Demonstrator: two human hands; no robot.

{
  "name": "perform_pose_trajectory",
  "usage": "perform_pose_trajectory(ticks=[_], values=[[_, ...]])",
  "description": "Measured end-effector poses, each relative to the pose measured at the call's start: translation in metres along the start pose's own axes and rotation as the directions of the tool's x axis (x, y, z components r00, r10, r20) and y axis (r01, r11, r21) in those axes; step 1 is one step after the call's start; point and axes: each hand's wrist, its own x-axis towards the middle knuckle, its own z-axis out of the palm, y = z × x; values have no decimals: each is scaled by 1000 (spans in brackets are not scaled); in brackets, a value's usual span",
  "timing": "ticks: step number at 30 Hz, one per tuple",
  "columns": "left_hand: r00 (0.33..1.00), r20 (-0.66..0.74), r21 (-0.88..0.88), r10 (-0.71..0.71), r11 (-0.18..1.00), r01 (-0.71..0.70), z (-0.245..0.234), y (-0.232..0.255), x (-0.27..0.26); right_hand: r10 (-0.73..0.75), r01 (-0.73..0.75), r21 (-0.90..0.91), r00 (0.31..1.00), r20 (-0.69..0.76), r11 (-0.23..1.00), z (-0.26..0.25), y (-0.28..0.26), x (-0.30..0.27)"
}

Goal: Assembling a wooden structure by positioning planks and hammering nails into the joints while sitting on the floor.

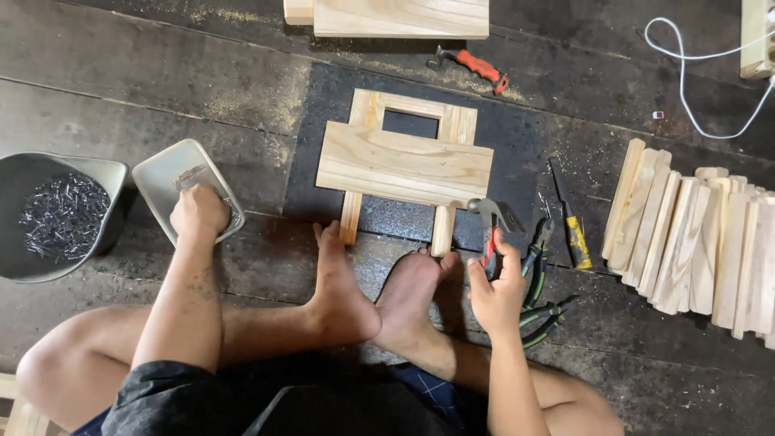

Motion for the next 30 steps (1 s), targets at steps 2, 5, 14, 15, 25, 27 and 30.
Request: perform_pose_trajectory(ticks=[2, 5, 14, 15, 25, 27, 30], values=[[1000, 26, -31, 13, 999, -12, -15, 1, -8, -2, 2, 13, 1000, -4, 1000, 0, 0, 0], [999, 36, -100, 22, 995, -18, -42, 8, -26, -5, 5, 25, 1000, -10, 1000, -1, 3, 0], [965, -240, -336, 109, 923, -188, -66, 3, -48, 7, -7, 7, 1000, 18, 1000, -4, 5, -2], [882, -446, -399, 149, 849, -346, -76, 10, -56, 8, -8, -2, 1000, 19, 1000, -5, 5, -2], [299, -852, -282, 430, 105, -954, -103, 195, -106, 24, -26, 27, 998, 50, 999, 4, 12, -3], [330, -810, -453, 485, -160, -877, -104, 240, -125, 31, -31, 9, 997, 70, 999, 3, 11, -4], [398, -763, -588, 509, -292, -754, -112, 278, -154, 68, -69, 8, 995, 69, 998, 6, 26, -4]])
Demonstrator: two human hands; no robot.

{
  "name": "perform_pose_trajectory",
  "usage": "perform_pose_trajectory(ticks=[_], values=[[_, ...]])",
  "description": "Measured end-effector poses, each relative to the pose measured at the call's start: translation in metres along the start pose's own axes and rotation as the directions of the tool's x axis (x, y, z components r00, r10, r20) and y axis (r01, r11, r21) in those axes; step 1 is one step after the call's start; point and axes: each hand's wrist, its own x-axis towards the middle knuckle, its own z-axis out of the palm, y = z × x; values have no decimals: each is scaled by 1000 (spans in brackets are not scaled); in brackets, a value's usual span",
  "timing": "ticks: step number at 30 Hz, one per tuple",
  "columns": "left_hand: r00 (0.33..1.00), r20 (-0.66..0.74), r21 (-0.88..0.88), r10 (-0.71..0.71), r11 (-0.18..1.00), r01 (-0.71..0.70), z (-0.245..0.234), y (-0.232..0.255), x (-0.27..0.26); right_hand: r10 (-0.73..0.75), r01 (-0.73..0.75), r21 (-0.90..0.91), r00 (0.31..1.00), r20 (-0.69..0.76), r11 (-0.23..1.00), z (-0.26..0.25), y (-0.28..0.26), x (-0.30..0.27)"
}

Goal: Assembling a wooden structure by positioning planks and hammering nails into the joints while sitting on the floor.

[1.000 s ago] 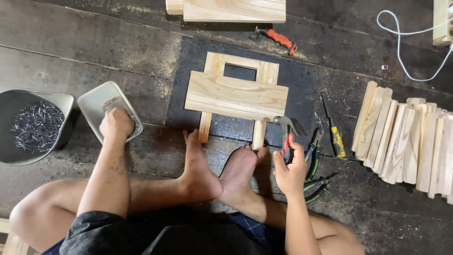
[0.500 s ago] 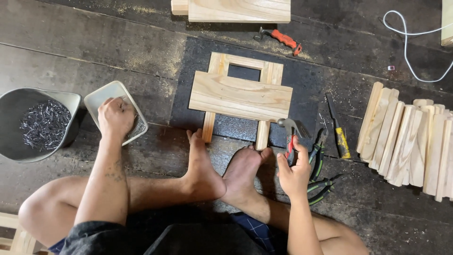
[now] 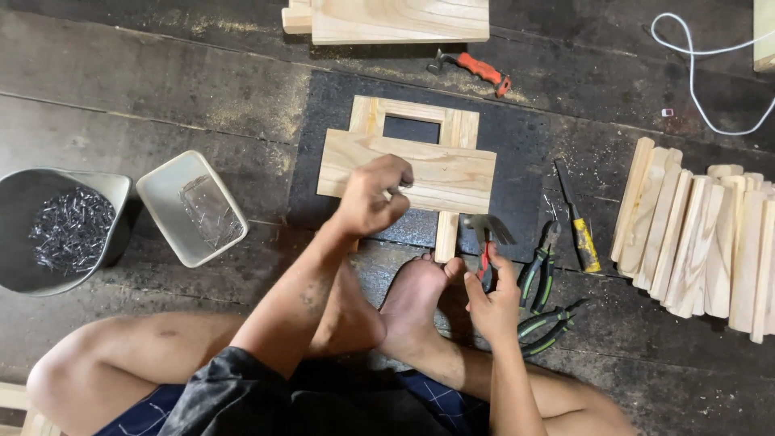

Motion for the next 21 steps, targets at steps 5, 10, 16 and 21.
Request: perform_pose_trajectory(ticks=[5, 10, 16, 21], values=[[995, 63, -89, -82, 992, 88, 19, 30, 18, 57, -57, 37, 998, -14, 998, -2, 2, 2], [962, 169, -39, -213, 974, 222, 23, 25, 20, 80, -80, 53, 997, -3, 995, -6, 2, 10], [693, 84, 185, -716, 694, 695, 31, -4, 10, 83, -83, 64, 997, 8, 994, -10, 1, 8], [661, 139, 345, -737, 662, 665, 35, -29, 8, 44, -43, 55, 999, -10, 998, -11, -3, 8]])
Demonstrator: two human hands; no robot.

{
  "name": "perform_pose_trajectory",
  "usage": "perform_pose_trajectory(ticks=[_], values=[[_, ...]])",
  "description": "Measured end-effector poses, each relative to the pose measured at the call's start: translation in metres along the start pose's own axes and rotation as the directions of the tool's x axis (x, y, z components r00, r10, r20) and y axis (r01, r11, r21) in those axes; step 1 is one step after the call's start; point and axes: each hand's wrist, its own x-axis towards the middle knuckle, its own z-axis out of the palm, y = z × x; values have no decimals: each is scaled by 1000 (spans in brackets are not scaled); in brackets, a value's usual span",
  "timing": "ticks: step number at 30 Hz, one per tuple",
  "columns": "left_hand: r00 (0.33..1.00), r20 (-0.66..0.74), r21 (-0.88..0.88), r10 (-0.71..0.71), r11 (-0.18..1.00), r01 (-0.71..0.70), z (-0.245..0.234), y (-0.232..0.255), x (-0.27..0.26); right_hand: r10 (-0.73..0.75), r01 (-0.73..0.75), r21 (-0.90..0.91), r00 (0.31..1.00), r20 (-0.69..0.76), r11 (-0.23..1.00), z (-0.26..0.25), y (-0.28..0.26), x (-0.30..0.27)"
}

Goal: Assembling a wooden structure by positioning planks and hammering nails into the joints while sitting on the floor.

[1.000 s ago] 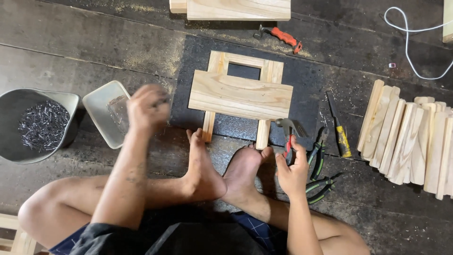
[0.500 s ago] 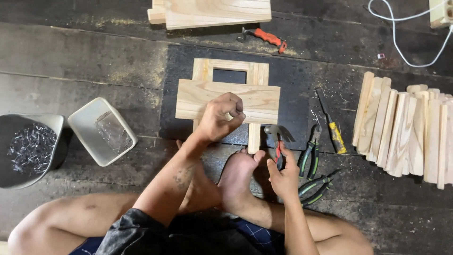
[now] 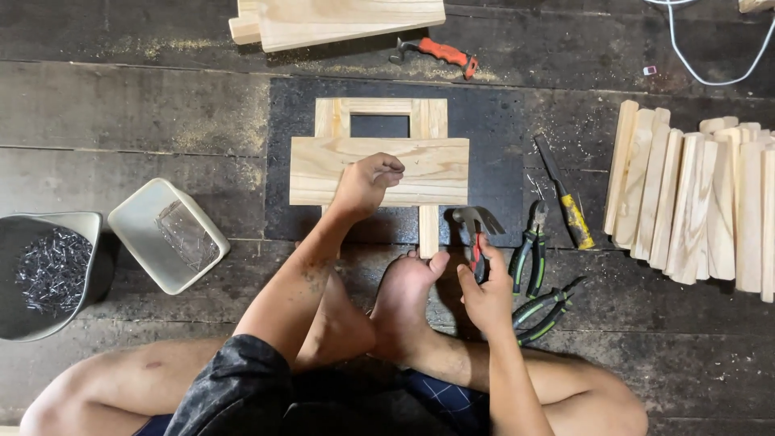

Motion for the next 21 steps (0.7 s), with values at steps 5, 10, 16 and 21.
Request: perform_pose_trajectory(ticks=[5, 10, 16, 21], values=[[995, 61, -111, 78, 991, -70, -6, 13, -3, -39, 40, 17, 999, -15, 999, 2, 15, 2], [992, 111, 38, 60, 997, -64, 2, 3, -1, -29, 29, 15, 1000, -5, 999, 1, 15, 0], [995, 70, 67, 67, 995, -72, 7, -3, 3, -15, 16, 38, 1000, -11, 999, 1, 33, 2], [947, 56, 214, 317, 922, -321, 23, -23, 12, -4, 5, 51, 1000, -13, 999, 1, 31, 2]])
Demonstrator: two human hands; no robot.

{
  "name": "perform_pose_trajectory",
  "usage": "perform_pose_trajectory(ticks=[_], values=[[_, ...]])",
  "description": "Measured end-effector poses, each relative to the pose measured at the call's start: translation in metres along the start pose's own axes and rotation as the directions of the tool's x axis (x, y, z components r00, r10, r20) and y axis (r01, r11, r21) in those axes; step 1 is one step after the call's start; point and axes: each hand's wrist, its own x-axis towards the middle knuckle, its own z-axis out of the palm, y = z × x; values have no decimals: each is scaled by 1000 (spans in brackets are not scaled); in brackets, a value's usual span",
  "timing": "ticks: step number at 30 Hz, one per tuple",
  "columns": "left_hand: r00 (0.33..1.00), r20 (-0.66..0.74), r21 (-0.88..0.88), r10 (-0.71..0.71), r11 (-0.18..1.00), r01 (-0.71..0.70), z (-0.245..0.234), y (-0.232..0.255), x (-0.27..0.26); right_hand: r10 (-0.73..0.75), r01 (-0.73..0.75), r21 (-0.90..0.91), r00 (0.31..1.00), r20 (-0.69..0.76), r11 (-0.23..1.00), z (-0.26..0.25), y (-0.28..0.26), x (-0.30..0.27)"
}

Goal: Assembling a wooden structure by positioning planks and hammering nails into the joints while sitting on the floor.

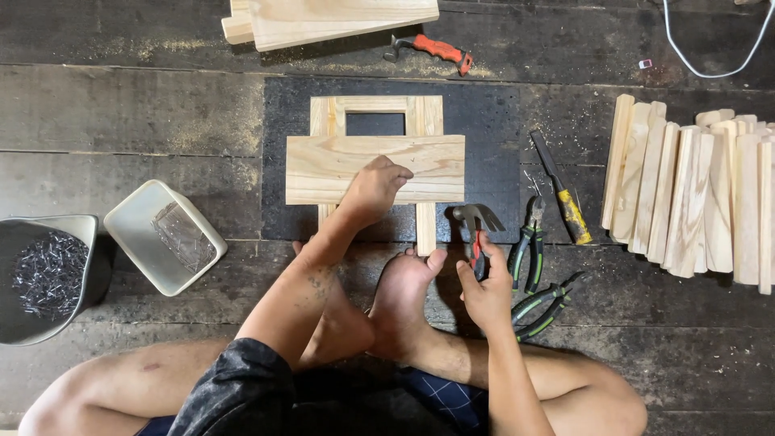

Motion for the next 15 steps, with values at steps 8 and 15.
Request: perform_pose_trajectory(ticks=[8, 15], values=[[965, -239, -46, 105, 992, -120, 9, -3, 4, 18, -18, -7, 1000, -5, 1000, 0, -7, -1], [909, -392, -12, 141, 987, -158, 18, 12, 15, 20, -19, 7, 1000, -12, 1000, 2, -4, 1]])
